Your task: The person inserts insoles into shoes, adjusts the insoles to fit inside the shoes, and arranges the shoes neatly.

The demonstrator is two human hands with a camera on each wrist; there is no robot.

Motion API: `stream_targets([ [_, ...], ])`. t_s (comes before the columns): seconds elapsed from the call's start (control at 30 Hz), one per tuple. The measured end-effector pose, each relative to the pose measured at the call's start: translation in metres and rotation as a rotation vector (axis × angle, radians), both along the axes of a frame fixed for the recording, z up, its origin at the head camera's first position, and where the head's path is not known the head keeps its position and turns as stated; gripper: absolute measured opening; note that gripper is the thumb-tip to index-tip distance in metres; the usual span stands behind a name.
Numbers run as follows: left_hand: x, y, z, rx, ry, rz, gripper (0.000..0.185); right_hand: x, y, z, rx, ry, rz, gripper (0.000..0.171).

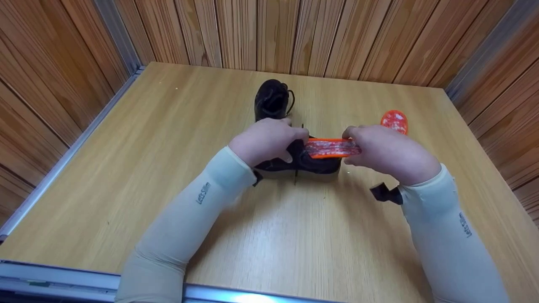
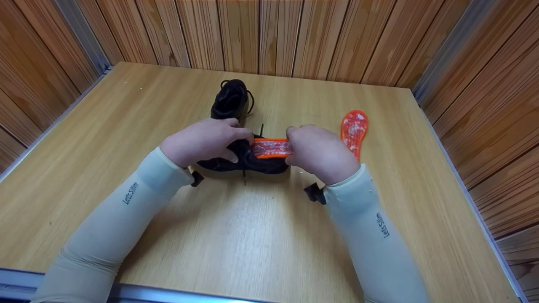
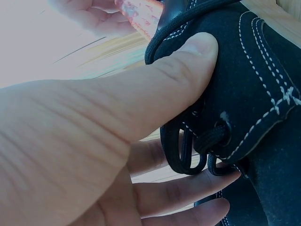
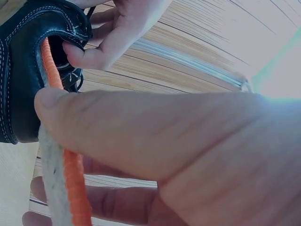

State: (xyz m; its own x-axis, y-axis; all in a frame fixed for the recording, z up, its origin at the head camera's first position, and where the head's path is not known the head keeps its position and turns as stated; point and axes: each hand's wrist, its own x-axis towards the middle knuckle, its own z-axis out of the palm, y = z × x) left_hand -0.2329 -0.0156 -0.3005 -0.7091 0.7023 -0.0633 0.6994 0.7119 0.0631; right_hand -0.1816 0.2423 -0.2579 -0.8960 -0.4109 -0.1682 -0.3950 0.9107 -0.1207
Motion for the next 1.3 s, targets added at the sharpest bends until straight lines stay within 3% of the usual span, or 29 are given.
stream_targets([
  [0.3,-0.0006,0.0009,-0.0010,-0.009,-0.010,0.009,0.057,0.0029,-0.0043,0.0010,-0.013,0.009,-0.021,0.035],
  [0.67,0.0002,0.0010,0.0002,-0.006,-0.025,0.021,0.059,0.0027,-0.0062,-0.0009,-0.029,0.019,0.000,0.032],
  [1.3,0.0000,0.0013,0.0000,-0.008,-0.024,0.017,0.060,0.0002,-0.0048,-0.0027,0.003,-0.004,-0.024,0.048],
])
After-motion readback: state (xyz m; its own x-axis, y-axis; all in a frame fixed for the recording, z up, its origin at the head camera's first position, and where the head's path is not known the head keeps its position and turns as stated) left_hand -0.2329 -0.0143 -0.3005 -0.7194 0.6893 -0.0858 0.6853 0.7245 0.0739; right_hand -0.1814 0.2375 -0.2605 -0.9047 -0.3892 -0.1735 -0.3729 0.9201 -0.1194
